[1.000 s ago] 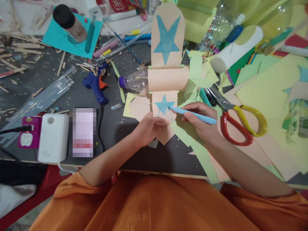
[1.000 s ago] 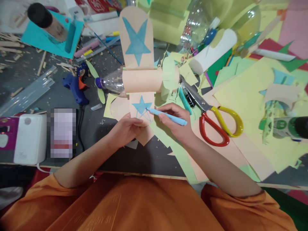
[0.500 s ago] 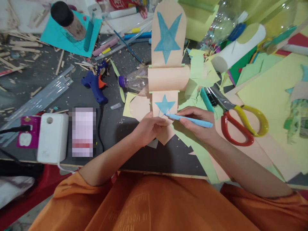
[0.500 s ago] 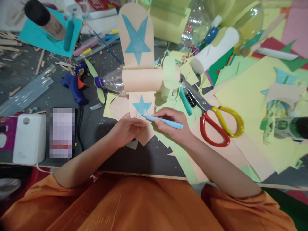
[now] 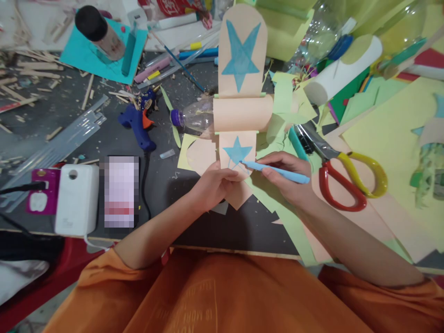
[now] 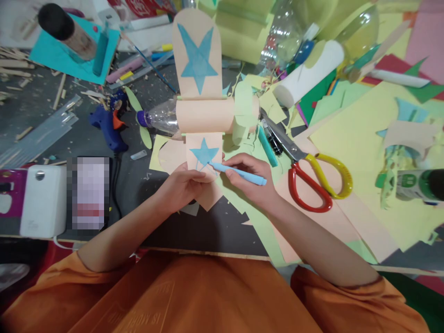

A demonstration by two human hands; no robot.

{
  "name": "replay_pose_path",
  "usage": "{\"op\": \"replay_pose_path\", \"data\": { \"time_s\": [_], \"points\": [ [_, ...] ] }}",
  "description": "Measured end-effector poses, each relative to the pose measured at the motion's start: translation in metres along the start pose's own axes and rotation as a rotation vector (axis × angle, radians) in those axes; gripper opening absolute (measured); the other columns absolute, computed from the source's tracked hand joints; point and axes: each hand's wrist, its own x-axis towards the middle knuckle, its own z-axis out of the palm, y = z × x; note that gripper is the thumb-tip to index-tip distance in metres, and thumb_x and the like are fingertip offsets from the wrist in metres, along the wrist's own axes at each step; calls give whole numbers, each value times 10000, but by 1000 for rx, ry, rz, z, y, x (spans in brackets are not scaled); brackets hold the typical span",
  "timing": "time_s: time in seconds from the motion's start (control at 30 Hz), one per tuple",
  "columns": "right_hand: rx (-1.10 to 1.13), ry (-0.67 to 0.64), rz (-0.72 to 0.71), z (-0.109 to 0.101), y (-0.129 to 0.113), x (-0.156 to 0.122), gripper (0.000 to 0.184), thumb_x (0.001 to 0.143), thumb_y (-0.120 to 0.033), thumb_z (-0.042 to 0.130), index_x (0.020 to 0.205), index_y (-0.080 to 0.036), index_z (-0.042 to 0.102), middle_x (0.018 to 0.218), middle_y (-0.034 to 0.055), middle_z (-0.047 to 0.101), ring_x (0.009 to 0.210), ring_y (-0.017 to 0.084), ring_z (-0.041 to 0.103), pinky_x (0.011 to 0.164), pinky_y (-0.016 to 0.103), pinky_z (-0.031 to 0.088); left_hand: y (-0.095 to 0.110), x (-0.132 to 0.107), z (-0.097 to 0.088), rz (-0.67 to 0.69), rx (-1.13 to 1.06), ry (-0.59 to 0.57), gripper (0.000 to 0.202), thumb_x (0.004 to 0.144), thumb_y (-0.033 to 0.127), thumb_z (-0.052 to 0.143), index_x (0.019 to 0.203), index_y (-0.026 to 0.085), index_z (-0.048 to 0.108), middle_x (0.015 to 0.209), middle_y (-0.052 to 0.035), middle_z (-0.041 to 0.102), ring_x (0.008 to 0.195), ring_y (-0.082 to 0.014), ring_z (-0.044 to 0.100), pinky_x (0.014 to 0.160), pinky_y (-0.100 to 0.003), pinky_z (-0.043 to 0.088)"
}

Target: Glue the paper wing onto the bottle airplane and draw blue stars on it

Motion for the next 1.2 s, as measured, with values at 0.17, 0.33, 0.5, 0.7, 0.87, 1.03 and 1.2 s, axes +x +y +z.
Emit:
{"op": "replay_pose_path", "data": {
  "time_s": [0.17, 0.33, 0.5, 0.7, 0.87, 1.03, 1.2],
  "points": [
    [-8, 51, -7, -1, 1, 0, 227, 856, -492, 789, 837, -270, 746, 700, 9, 734, 552, 154, 627, 494, 301, 517, 0, 1, 0, 3, 8, -7, 132, 661, 128, 729, 755, 179, 651, 759, -3, 604, 804, -149, 558, 823, -276, 446],
    [9, 36, -30, -1, 2, 0, 176, 866, -434, 794, 839, -264, 753, 702, 7, 727, 556, 151, 620, 491, 294, 502, 1, -1, 2, -10, -13, 5, 159, 652, 110, 726, 777, 179, 656, 734, 18, 582, 733, -123, 519, 777, -261, 444],
    [18, 64, -25, 0, 1, 1, 199, 879, -458, 784, 872, -263, 746, 721, 9, 737, 564, 148, 627, 504, 299, 529, 1, -1, 2, -12, -8, 12, 140, 651, 116, 734, 728, 174, 633, 713, 17, 573, 715, -116, 516, 751, -254, 441],
    [24, 76, 0, 1, 0, 2, 184, 852, -446, 812, 871, -270, 762, 748, 8, 755, 572, 146, 637, 497, 291, 530, 1, 0, 3, -30, -15, 35, 180, 626, 104, 755, 759, 169, 652, 762, 16, 632, 713, -107, 538, 768, -250, 455],
    [51, 104, 31, -1, 2, 5, 264, 844, -529, 801, 853, -270, 751, 724, 4, 740, 568, 155, 647, 526, 317, 568, 1, -1, 1, -15, -30, 8, 188, 653, 143, 754, 826, 171, 685, 814, -2, 673, 807, -140, 604, 863, -274, 474],
    [137, 93, 2, -2, 5, 6, 331, 849, -602, 781, 910, -283, 719, 688, -21, 699, 539, 138, 623, 497, 297, 547, 2, -1, -5, -55, -55, 26, 110, 698, 207, 733, 798, 186, 692, 844, -20, 712, 906, -191, 651, 916, -309, 478],
    [198, 14, -16, -1, 4, 3, 255, 853, -518, 821, 963, -298, 754, 758, -9, 738, 559, 128, 642, 529, 296, 578, 5, 0, -5, -73, -135, 30, 191, 781, 277, 656, 895, 166, 764, 948, -44, 778, 970, -215, 687, 941, -312, 489]
  ]
}}
